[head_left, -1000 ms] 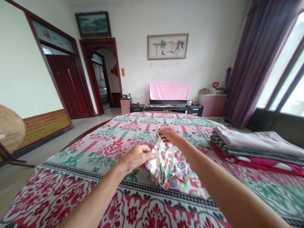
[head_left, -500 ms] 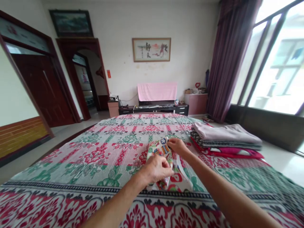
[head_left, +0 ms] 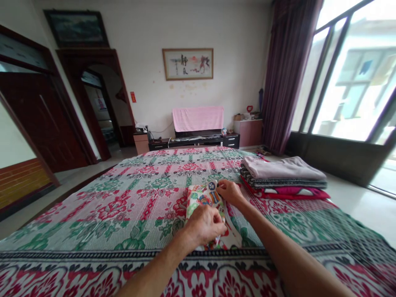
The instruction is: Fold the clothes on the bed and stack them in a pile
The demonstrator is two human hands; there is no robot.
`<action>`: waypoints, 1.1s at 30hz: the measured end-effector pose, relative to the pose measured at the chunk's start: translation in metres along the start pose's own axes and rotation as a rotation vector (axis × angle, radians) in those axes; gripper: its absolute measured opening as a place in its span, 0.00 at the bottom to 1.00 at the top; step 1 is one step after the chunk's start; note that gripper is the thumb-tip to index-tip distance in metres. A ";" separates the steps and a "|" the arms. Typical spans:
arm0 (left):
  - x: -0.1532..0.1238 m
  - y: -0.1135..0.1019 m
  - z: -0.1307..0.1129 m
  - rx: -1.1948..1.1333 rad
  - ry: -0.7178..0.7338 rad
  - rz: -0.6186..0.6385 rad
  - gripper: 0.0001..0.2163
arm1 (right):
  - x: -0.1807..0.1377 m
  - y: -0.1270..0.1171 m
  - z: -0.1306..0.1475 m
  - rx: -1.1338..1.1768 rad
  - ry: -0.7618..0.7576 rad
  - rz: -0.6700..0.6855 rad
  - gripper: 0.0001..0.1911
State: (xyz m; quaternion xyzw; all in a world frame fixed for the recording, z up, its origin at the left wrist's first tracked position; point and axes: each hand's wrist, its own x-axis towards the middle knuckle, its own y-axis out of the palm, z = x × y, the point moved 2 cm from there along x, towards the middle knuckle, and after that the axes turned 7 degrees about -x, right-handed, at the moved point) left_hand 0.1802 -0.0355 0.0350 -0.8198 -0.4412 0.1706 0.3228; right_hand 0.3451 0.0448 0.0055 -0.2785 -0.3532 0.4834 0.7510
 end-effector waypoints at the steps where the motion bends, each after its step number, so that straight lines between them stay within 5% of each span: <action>1: 0.000 0.002 0.000 -0.007 0.000 -0.004 0.07 | 0.001 0.000 -0.002 0.000 0.006 0.001 0.12; 6: 0.003 -0.005 -0.002 -0.111 0.075 0.049 0.12 | 0.001 -0.002 -0.007 -0.023 0.012 -0.012 0.11; 10: 0.009 -0.040 0.012 0.066 0.151 -0.256 0.16 | 0.000 -0.002 -0.008 -0.003 0.037 0.001 0.13; 12: 0.012 -0.047 0.027 0.185 0.208 -0.296 0.16 | 0.000 -0.002 -0.008 0.020 0.051 0.014 0.14; 15: 0.014 -0.038 0.053 0.303 0.241 -0.203 0.23 | 0.000 -0.002 -0.006 0.007 0.050 0.020 0.14; 19: 0.014 -0.016 0.074 0.390 0.096 -0.081 0.31 | 0.000 -0.001 -0.006 -0.023 0.045 0.025 0.15; 33: 0.010 -0.013 0.062 0.354 0.247 -0.043 0.34 | 0.003 -0.002 -0.008 0.025 0.039 -0.006 0.14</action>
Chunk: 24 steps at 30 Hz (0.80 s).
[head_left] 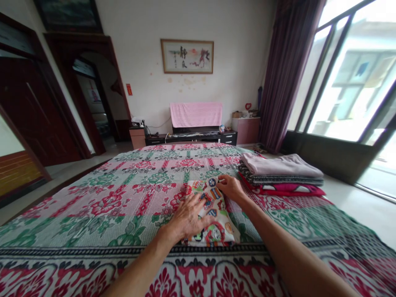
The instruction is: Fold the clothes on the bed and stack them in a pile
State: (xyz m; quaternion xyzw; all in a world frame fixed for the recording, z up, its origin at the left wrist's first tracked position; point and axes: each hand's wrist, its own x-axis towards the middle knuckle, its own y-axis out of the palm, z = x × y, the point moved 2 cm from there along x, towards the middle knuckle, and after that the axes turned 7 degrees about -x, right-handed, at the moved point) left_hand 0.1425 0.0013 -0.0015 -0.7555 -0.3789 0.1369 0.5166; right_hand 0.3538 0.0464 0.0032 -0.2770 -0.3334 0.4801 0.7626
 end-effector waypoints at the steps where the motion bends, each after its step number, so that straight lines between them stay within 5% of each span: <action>1: 0.000 0.001 0.000 -0.002 0.001 0.006 0.34 | 0.000 0.000 0.001 -0.001 -0.004 -0.008 0.13; 10: -0.001 0.005 -0.011 0.025 -0.040 0.006 0.36 | 0.004 0.002 -0.007 -0.111 -0.052 -0.074 0.17; 14: -0.003 0.010 -0.014 0.041 -0.064 0.009 0.36 | -0.004 -0.003 0.007 -0.181 -0.279 -0.217 0.15; 19: -0.005 0.007 -0.014 0.025 -0.053 -0.019 0.35 | -0.024 0.005 0.033 -0.168 -0.716 0.004 0.18; 24: -0.007 0.005 -0.009 0.030 -0.086 0.024 0.36 | -0.030 0.023 0.020 -0.280 -0.641 0.215 0.23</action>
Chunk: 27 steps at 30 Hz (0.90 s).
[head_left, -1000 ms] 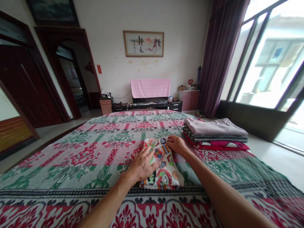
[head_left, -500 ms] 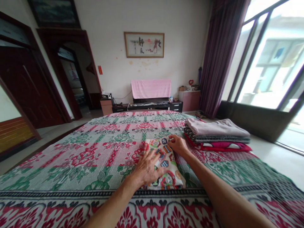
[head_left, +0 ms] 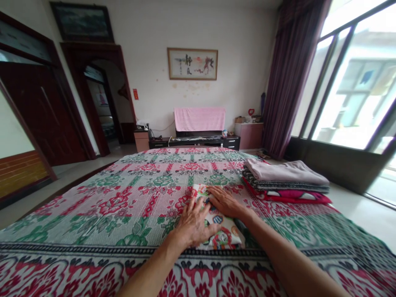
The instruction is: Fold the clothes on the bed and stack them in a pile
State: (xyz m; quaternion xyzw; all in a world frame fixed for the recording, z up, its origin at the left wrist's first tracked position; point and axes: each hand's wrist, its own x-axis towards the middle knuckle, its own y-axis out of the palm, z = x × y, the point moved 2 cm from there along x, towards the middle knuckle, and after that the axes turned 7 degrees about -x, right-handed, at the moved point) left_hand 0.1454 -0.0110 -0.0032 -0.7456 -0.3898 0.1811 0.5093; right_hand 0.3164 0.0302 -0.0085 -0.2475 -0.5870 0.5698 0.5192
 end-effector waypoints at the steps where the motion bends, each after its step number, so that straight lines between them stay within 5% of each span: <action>1: 0.000 0.000 0.001 0.005 -0.015 0.013 0.37 | -0.001 0.004 -0.003 -0.008 0.041 0.039 0.26; 4: 0.001 0.002 0.004 0.016 -0.032 0.027 0.37 | -0.004 0.007 -0.008 -0.049 0.140 0.069 0.30; 6: 0.002 0.003 0.004 0.016 -0.021 0.017 0.38 | -0.004 0.000 -0.005 -0.082 0.127 -0.035 0.29; 11: 0.002 0.004 0.003 -0.008 -0.011 0.007 0.39 | -0.002 -0.016 0.008 -0.007 -0.071 -0.303 0.13; 15: 0.001 0.001 0.003 -0.027 -0.033 0.004 0.39 | 0.002 -0.005 0.005 0.042 -0.149 -0.185 0.14; 22: 0.003 0.000 0.005 -0.028 -0.065 -0.024 0.42 | 0.011 0.007 -0.003 -0.070 -0.023 0.023 0.23; 27: 0.001 -0.001 0.003 -0.046 -0.063 -0.021 0.42 | 0.032 0.006 0.002 -0.124 -0.112 0.109 0.22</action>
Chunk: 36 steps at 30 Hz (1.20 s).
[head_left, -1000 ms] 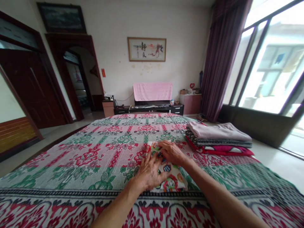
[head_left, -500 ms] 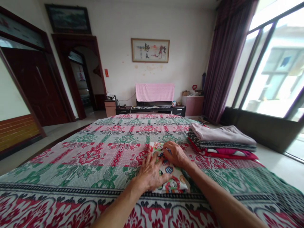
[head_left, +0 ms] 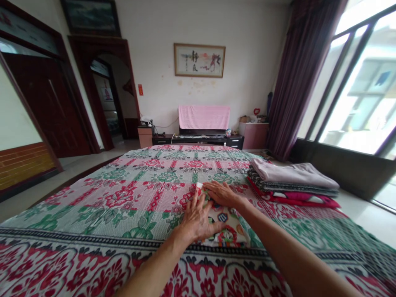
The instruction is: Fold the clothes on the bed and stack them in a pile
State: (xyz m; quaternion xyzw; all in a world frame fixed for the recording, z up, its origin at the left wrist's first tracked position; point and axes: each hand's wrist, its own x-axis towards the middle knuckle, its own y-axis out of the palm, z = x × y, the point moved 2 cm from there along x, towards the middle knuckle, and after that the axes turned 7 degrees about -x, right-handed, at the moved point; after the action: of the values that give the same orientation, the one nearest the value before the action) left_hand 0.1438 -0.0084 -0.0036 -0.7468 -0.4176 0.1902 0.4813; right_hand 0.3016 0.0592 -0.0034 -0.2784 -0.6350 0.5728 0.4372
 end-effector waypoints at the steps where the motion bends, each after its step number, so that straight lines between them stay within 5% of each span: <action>1: 0.000 0.000 0.000 -0.001 0.007 -0.002 0.42 | 0.005 0.000 -0.001 0.004 -0.010 0.024 0.22; 8: 0.000 0.000 0.004 0.019 0.074 -0.091 0.39 | 0.011 -0.005 -0.018 0.014 0.218 -0.024 0.17; 12: -0.004 -0.008 -0.016 -0.006 0.303 -0.185 0.22 | -0.002 -0.008 -0.029 -0.033 0.310 -0.102 0.15; 18: -0.015 -0.008 -0.047 0.017 0.565 -0.028 0.16 | -0.011 -0.005 -0.046 0.035 0.374 -0.160 0.17; 27: -0.020 0.008 -0.063 0.384 0.580 -0.010 0.08 | -0.012 -0.005 -0.045 0.022 0.355 -0.187 0.16; 31: -0.017 -0.004 -0.058 0.209 0.554 -0.055 0.06 | -0.013 -0.006 -0.046 0.131 0.337 -0.280 0.19; 36: -0.010 -0.051 -0.043 -0.162 0.343 -0.216 0.07 | -0.013 -0.011 -0.048 0.493 0.224 -0.292 0.17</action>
State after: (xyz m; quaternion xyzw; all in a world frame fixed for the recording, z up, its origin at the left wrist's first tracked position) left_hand 0.1446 -0.0312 0.0593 -0.7554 -0.4212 -0.0264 0.5012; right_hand 0.3507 0.0693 0.0020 -0.1309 -0.4581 0.6065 0.6366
